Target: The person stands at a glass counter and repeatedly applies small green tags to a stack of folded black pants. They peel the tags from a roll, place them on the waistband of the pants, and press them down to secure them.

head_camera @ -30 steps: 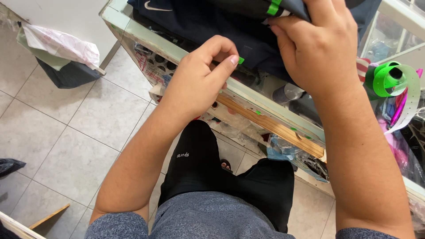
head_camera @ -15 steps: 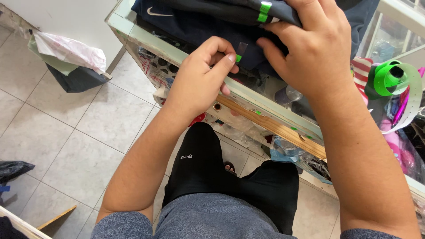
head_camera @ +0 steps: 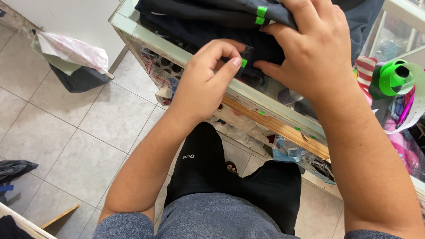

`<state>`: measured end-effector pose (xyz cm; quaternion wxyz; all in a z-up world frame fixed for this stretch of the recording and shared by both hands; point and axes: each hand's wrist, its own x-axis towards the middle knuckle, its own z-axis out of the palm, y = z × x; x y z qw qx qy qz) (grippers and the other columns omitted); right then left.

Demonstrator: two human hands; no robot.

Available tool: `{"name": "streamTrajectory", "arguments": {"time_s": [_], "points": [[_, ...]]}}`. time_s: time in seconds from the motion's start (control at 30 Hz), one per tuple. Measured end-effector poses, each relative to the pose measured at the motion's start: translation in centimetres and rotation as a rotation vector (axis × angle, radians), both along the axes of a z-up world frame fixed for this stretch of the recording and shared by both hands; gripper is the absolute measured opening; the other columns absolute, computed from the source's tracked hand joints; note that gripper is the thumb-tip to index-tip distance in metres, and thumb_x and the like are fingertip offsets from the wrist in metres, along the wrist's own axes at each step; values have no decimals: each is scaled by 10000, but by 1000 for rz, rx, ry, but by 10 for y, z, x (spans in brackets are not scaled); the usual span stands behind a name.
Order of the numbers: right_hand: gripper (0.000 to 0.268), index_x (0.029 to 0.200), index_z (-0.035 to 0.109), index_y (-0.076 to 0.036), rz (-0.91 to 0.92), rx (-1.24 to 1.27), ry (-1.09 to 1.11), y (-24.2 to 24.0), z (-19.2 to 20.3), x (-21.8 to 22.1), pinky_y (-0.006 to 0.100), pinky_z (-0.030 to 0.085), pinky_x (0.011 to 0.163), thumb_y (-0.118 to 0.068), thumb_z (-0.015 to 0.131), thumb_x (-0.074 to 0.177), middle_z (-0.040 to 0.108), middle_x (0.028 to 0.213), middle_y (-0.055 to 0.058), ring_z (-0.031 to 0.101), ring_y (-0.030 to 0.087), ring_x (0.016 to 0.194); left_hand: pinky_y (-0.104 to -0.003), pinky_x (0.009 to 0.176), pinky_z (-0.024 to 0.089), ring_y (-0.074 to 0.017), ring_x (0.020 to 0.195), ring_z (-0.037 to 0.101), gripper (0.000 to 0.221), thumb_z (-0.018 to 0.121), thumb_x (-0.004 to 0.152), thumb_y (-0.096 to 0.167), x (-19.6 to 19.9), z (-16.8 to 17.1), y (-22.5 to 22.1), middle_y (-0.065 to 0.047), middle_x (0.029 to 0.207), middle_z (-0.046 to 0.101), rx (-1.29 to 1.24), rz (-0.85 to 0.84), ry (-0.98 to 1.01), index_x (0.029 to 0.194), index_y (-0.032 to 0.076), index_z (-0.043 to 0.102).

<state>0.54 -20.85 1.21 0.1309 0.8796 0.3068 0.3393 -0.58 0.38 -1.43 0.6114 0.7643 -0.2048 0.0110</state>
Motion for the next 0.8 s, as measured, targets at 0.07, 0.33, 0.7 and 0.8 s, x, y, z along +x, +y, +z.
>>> {"name": "streamTrajectory", "arguments": {"time_s": [0.07,0.33,0.7,0.8], "points": [[565,1034,723,-162,-14,-3,15,-2,-1,0,415,460,718,-532,882,637,569,1275,88,537,301,1022,-248,641,417,-77,657,471,140,478,914,222,2,0,0,11,1007,611,51,3,16,877,128,574],[496,1044,726,-166,0,-12,56,-4,1,0,429,478,712,-508,866,712,577,1306,97,549,311,1062,-264,668,474,-93,780,713,149,450,886,274,6,-1,1,5,1056,708,109,50,111,872,167,553],[167,1013,756,-147,74,59,80,-5,0,0,426,460,744,-290,806,944,604,1197,126,562,321,955,-306,693,449,-136,749,598,175,549,825,247,8,-13,-9,49,729,654,223,129,7,762,137,669],[349,1032,755,-173,55,44,36,-7,-5,2,415,472,722,-459,861,862,610,1230,101,578,305,982,-305,633,431,-112,617,559,200,516,820,256,3,-1,-8,87,671,646,290,141,113,733,178,678]]}}
